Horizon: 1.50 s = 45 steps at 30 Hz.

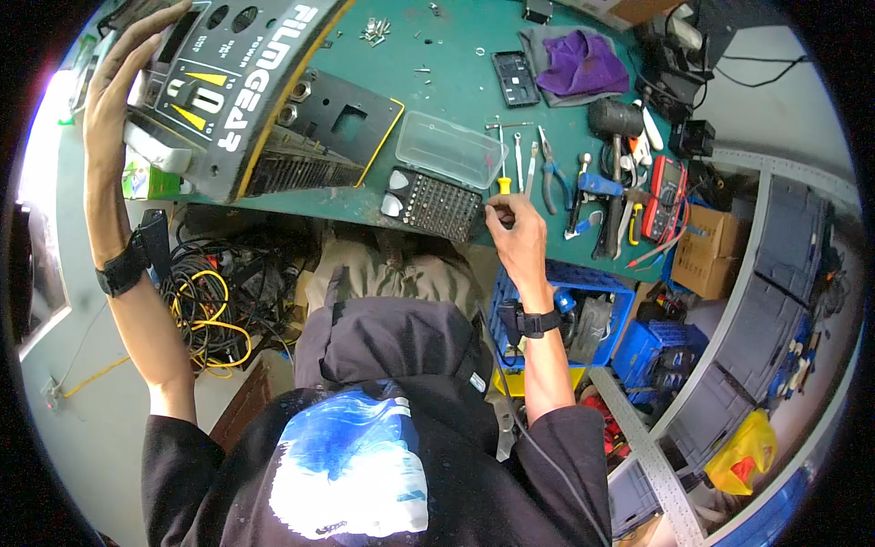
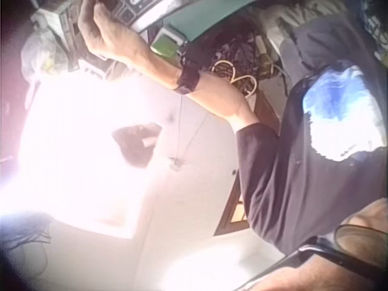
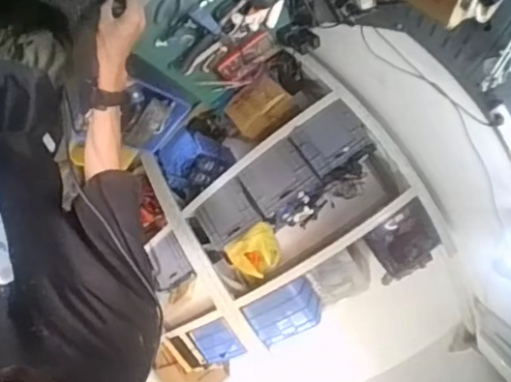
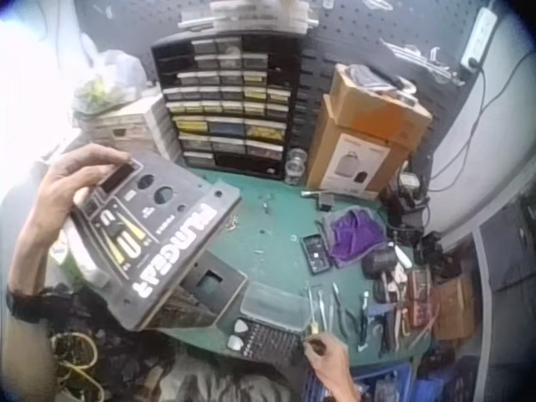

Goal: The user is repairing or inspecting a large audio amplifier or electronic device, examining the chassis and control panel.

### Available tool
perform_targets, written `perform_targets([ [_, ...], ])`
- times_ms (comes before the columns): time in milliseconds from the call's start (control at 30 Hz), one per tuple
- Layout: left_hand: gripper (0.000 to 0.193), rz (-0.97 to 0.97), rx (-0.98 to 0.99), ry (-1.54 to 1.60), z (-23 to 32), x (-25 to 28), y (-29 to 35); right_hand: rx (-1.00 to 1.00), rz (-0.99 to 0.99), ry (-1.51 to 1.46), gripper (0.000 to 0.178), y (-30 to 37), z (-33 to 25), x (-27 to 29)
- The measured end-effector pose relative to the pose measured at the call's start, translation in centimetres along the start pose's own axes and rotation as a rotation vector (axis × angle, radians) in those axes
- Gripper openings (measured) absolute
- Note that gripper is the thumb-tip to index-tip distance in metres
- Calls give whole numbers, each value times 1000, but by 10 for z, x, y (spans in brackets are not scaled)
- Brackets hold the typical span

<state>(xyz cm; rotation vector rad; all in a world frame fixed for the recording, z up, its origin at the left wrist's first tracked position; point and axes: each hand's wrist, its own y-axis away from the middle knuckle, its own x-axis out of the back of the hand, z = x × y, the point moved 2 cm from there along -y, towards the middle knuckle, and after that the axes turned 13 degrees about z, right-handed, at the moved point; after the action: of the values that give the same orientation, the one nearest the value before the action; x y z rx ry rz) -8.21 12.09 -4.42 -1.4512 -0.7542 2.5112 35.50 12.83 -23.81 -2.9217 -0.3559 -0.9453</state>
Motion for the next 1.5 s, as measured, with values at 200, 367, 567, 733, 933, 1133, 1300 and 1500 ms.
perform_targets([
  [200, 33, 451, 96, -1956, 42, -57, 5, -18, 13, -53, 14, 6, 2, -3],
  [367, 41, 225, 105, -2086, 68, -35, 9, -7, -1, -50, 13, 6, 5, -6],
  [567, 31, 318, 52, -1197, -1, -38, 3, 48, -10, -12, 13, 5, 6, -1],
  [733, 32, 77, 14, 26, -5, -3, 3, 223, -95, -26, 14, -2, -7, -4],
  [933, 31, 74, 13, 10, -3, -2, 3, 393, -167, 164, 14, -13, -10, -2],
  [1133, 31, 87, 21, -85, 7, -1, 3, 545, -227, 252, 15, -22, -18, 0],
  [1300, 30, 83, 11, -97, 9, -2, 4, 655, -263, 256, 16, -24, -18, -2],
  [1500, 30, 89, 23, -175, 10, -3, 8, 633, -273, 164, 21, -26, -25, 3],
])
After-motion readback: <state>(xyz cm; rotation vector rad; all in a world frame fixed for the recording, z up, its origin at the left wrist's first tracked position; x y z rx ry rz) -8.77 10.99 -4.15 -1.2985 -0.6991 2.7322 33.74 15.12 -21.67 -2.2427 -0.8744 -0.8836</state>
